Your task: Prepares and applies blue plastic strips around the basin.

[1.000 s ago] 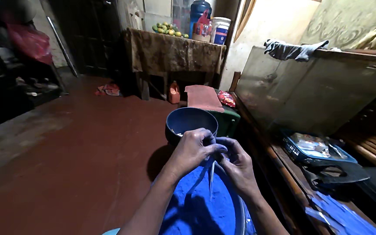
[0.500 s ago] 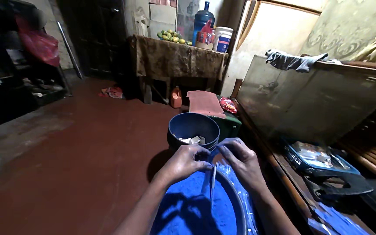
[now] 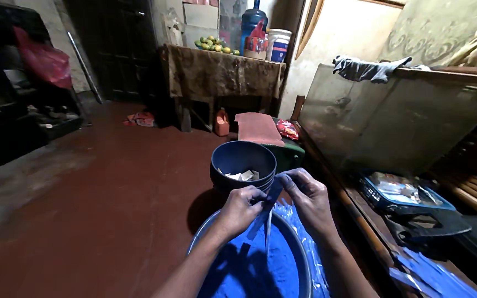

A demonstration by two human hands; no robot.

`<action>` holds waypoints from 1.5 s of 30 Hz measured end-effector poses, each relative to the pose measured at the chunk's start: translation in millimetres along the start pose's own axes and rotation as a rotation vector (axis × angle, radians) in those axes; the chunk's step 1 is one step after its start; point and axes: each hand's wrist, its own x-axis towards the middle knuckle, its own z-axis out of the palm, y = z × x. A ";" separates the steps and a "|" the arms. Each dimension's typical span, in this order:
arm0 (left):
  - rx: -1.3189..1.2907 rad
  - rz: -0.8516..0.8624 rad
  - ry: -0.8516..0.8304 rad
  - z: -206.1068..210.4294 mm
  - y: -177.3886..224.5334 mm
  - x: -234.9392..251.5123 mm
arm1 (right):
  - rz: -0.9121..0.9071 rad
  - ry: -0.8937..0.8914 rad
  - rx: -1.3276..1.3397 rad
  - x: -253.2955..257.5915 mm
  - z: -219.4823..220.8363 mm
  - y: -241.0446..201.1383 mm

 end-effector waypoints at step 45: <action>0.131 -0.158 -0.286 0.6 -28.1 -6.5 | -0.158 0.097 -0.189 -2.6 -6.1 0.9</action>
